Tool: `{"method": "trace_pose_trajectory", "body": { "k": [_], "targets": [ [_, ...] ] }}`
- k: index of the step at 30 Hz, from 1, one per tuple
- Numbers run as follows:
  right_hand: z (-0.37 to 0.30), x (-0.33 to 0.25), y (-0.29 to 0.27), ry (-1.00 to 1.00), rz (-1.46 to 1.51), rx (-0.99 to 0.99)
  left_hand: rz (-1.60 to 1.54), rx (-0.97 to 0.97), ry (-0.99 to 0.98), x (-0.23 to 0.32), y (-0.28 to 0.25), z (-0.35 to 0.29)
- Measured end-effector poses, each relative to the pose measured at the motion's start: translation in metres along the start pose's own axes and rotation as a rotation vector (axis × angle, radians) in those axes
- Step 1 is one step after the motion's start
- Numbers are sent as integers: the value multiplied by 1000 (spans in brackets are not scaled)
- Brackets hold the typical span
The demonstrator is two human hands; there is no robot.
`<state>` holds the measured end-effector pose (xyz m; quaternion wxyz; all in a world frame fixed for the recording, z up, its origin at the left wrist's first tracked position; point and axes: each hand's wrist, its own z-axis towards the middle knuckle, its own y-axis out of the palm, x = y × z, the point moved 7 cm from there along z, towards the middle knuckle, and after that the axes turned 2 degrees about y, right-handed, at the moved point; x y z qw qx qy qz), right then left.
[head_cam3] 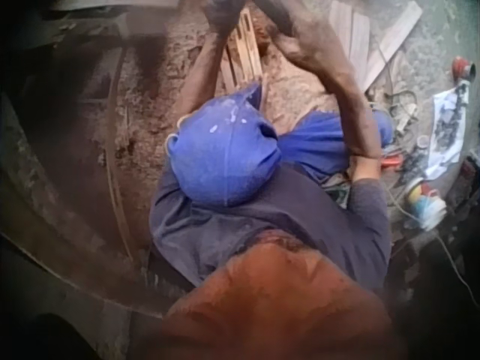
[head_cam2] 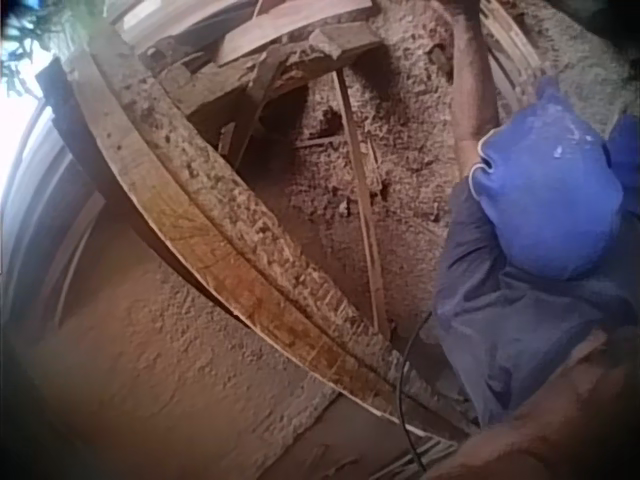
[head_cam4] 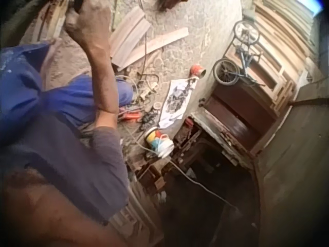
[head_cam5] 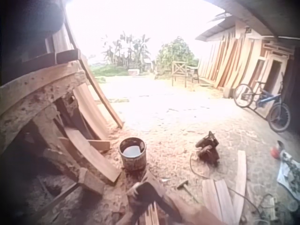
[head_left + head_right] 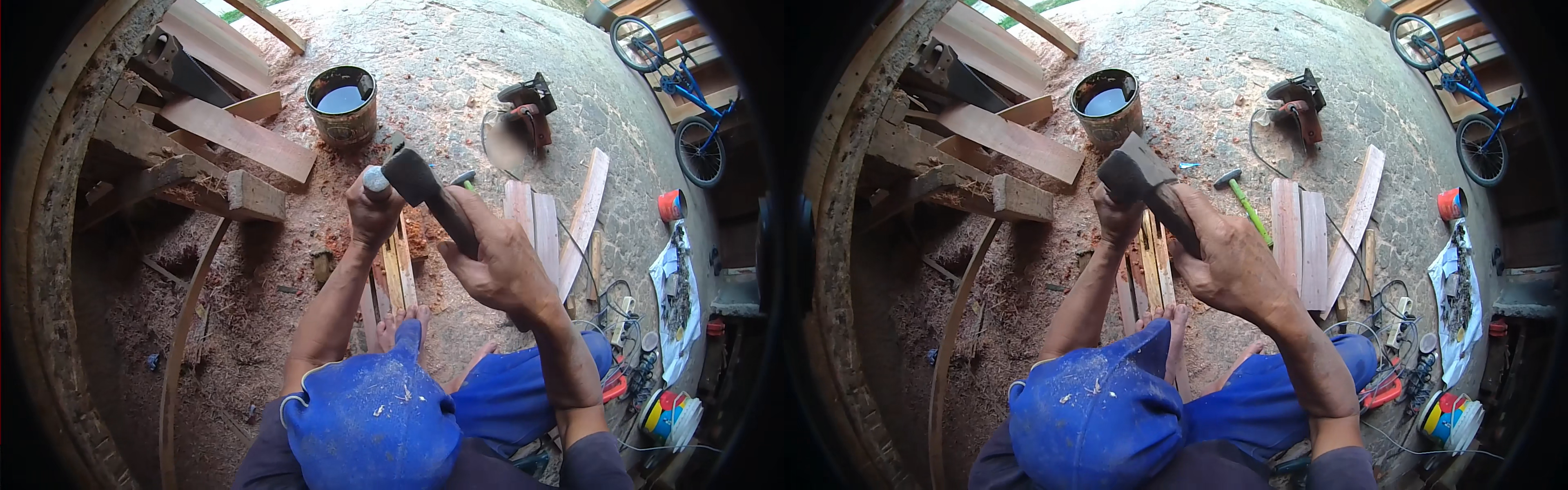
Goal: The person uses a mallet to strike an axe-head acting as a chisel to carve rectangular holes into wood pieces held between their feet.
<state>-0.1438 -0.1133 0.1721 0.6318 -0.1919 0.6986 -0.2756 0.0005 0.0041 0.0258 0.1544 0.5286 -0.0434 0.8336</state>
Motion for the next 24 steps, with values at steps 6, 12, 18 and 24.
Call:
{"method": "trace_pose_trajectory", "body": {
  "k": [6, 12, 18, 24],
  "targets": [
    [37, 10, 23, -118, -573, -91, -134, 5, 146, 8, 3, 1],
    [-14, 46, 5, 65, -150, -6, 109, 15, 66, 30, -19, -37],
    [-107, 119, -15, 444, 282, 365, 359, -440, 413, 118, 97, 27],
    [-129, 140, -27, 529, 528, 495, 687, -1382, 678, -38, 189, -162]
  ]
}}
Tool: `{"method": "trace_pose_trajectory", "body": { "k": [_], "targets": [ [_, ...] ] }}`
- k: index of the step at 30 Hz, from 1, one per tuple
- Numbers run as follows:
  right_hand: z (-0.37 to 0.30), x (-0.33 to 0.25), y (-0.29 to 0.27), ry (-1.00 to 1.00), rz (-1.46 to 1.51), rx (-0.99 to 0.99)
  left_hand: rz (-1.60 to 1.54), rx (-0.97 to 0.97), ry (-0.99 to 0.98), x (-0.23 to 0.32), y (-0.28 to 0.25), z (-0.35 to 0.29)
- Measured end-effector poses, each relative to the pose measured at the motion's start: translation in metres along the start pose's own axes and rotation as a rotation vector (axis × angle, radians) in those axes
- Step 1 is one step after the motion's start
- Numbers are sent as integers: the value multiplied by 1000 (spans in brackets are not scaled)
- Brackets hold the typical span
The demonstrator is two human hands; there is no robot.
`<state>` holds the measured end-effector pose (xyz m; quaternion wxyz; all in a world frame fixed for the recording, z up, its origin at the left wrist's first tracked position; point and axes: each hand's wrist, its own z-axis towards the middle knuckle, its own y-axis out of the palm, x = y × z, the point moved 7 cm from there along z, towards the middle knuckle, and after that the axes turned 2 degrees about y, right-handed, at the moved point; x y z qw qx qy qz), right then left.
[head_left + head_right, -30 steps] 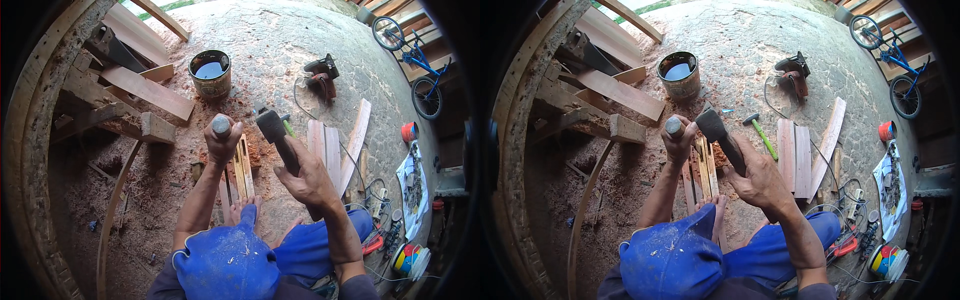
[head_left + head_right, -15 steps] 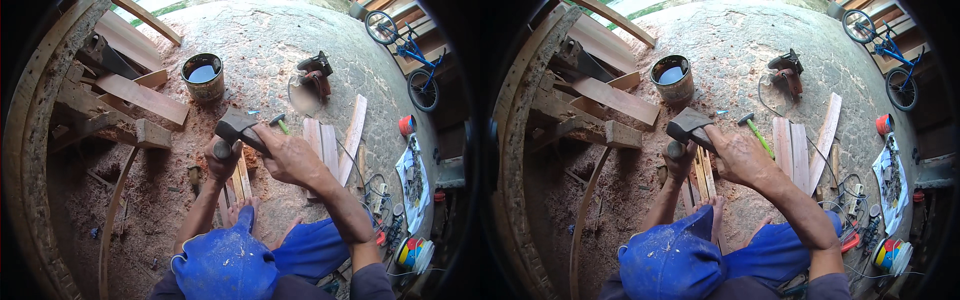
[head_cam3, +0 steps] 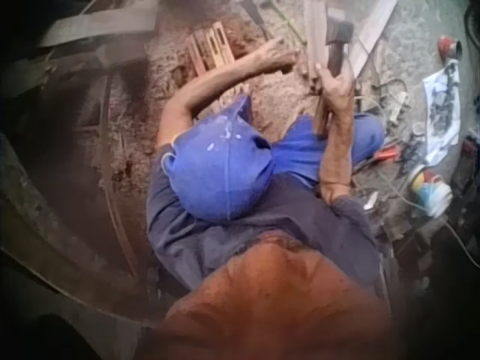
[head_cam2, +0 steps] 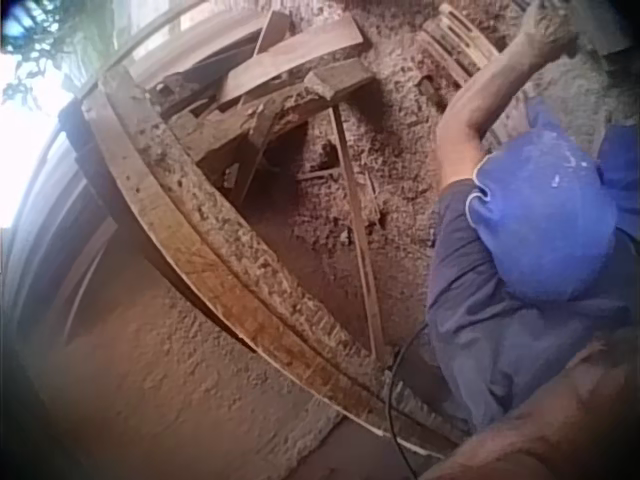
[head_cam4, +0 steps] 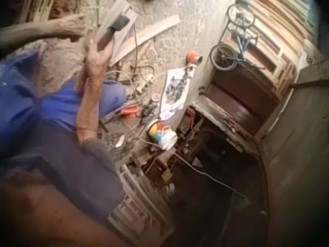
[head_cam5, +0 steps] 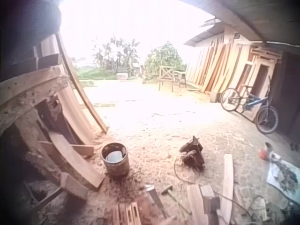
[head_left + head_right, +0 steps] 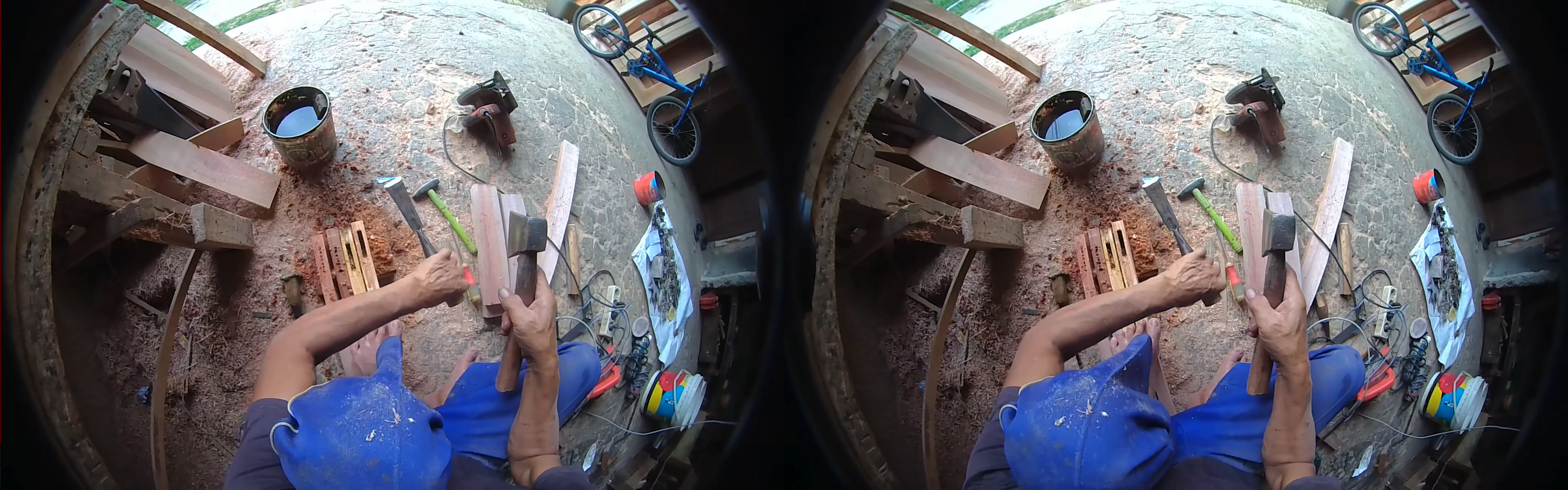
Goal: The person uses a mallet to strike an axe-head acting as a chisel to carve rectangular holes into wood pieces held between their feet.
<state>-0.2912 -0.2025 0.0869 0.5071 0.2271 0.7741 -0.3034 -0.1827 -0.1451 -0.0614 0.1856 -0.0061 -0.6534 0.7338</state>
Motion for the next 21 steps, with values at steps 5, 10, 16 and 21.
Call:
{"method": "trace_pose_trajectory", "body": {
  "k": [5, 10, 16, 21],
  "targets": [
    [-3, 11, -7, 12, 71, -3, -26, -352, 69, 46, 107, -14],
    [-4, 10, 19, 45, 69, -88, -157, -303, -53, 42, 134, -64],
    [-12, 17, 21, 79, 39, -136, -322, 723, -828, -47, -43, -149],
    [1, 20, 48, 117, 140, -222, -18, 608, -1507, -83, -3, -345]
  ]
}}
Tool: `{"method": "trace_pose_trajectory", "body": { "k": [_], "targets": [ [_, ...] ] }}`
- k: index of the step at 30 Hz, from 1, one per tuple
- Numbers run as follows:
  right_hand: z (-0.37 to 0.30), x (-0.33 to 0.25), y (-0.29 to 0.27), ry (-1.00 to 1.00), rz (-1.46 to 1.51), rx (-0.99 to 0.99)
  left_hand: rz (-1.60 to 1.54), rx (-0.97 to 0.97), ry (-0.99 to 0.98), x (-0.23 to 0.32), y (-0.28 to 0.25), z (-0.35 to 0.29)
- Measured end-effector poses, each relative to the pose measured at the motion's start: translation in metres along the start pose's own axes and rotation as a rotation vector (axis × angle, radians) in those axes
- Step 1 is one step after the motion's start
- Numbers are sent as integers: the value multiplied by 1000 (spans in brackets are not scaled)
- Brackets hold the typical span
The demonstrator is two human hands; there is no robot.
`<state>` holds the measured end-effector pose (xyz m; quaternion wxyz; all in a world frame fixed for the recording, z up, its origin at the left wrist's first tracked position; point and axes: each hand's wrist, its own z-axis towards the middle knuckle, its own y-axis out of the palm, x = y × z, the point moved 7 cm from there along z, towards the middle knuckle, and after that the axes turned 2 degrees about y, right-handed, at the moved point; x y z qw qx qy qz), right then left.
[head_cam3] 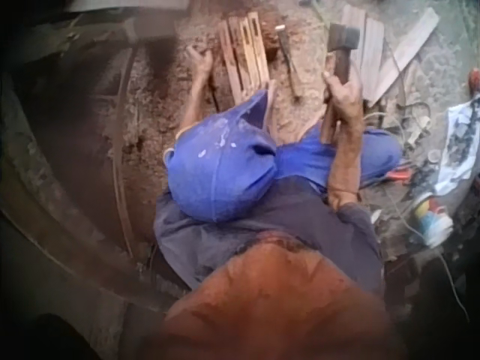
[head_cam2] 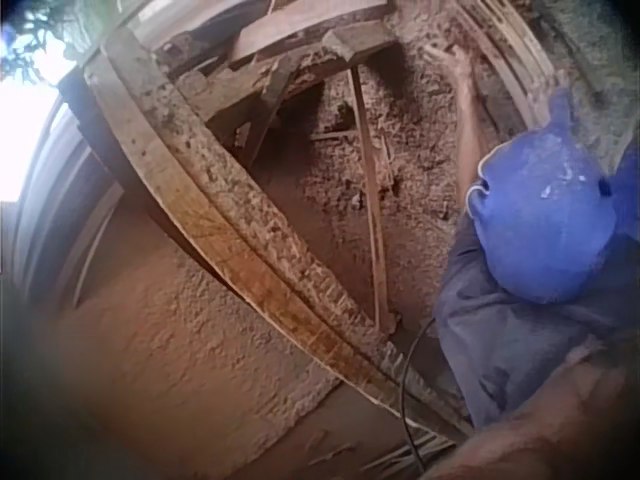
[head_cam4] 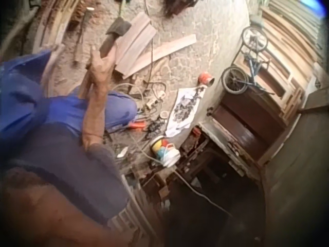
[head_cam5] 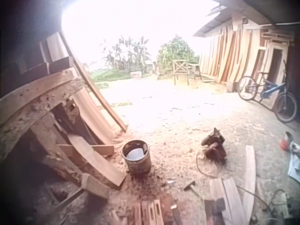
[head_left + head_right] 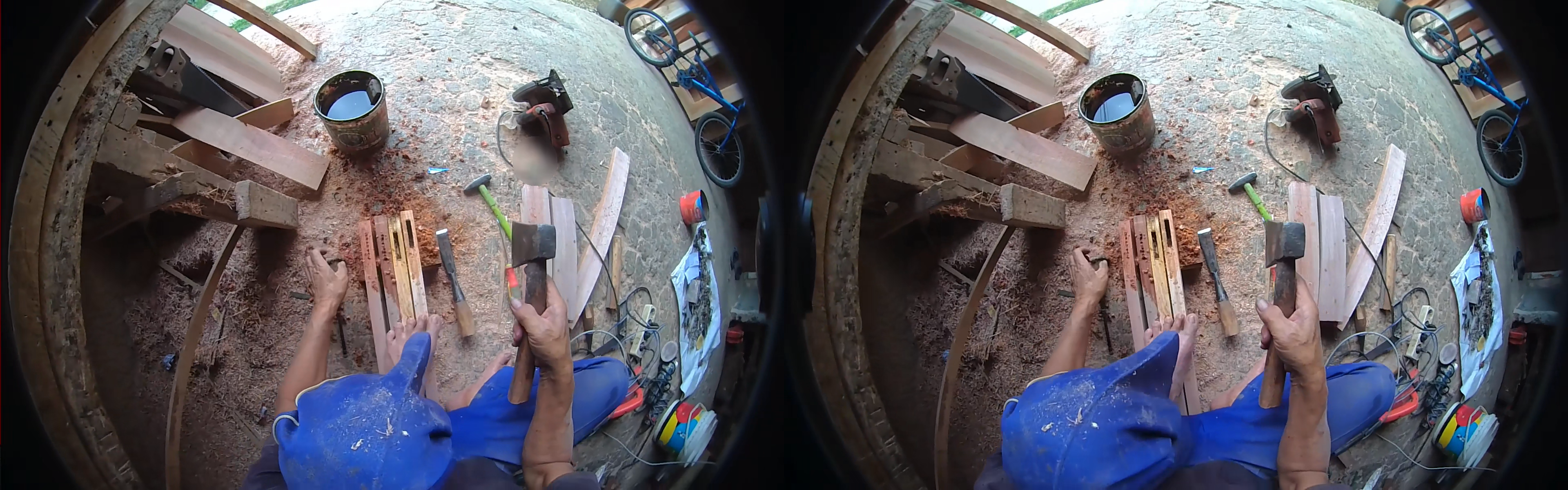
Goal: The person uses a mallet to strike an axe-head acting as a chisel to carve rectangular holes into wood pieces held between their feet.
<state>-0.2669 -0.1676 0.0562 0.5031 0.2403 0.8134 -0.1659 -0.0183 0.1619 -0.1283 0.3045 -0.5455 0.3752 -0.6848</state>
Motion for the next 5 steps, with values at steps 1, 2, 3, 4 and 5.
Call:
{"method": "trace_pose_trajectory", "body": {
  "k": [1, 2, 3, 4, 5],
  "targets": [
    [3, 0, 4, 15, 10, -15, 38, -70, -14, -10, 6, -11],
    [6, 0, 6, 26, 11, -27, 79, -136, -27, -19, 11, -21],
    [9, 0, 9, 38, 8, -43, 120, -203, -44, -29, 18, -29],
    [8, -1, 11, 51, -2, -54, 78, -205, -27, -38, 25, -32],
    [8, -2, 12, 66, -11, -54, 36, -201, -16, -50, 33, -33]
  ]
}}
